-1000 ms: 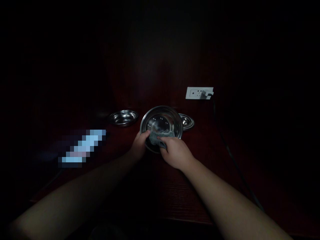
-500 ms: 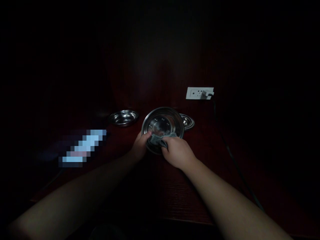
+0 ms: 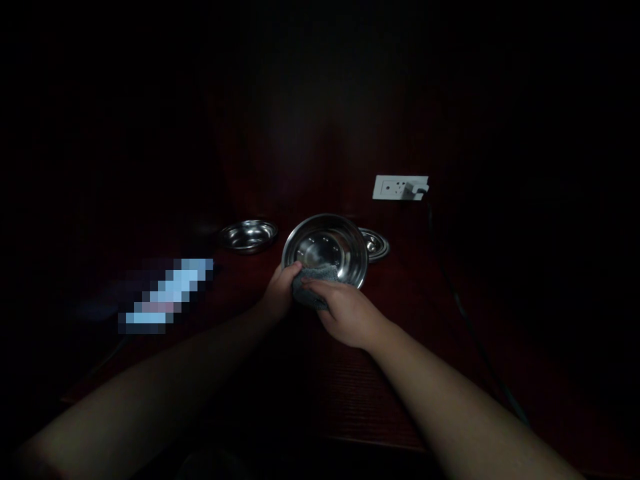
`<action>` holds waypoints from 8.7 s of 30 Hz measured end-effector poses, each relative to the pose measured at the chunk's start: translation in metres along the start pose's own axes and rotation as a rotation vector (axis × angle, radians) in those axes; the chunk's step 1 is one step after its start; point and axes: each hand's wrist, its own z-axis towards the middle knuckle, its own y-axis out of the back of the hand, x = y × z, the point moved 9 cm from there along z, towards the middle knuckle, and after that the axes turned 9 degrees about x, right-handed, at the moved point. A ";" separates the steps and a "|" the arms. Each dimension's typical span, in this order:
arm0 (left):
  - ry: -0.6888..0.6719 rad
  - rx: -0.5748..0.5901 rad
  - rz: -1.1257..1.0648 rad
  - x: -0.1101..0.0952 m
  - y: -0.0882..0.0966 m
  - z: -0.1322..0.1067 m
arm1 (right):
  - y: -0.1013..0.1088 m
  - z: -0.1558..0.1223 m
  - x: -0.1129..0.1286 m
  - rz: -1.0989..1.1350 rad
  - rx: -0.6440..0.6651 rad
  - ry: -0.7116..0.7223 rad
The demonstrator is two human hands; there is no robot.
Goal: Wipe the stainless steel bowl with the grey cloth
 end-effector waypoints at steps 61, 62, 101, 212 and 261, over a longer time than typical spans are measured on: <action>0.077 0.257 -0.219 0.008 -0.035 -0.009 | 0.015 -0.003 -0.005 -0.113 -0.194 -0.068; 0.078 0.293 -0.244 0.008 -0.039 -0.010 | 0.016 -0.004 -0.004 -0.125 -0.204 -0.051; 0.028 0.235 -0.150 0.008 -0.031 -0.007 | 0.009 -0.001 -0.008 -0.163 -0.090 -0.068; 0.106 0.130 -0.181 0.014 -0.015 -0.008 | 0.020 -0.005 -0.039 -0.239 -0.232 -0.265; 0.077 -0.018 -0.096 0.011 0.004 -0.001 | 0.010 -0.002 -0.032 -0.405 -0.019 -0.404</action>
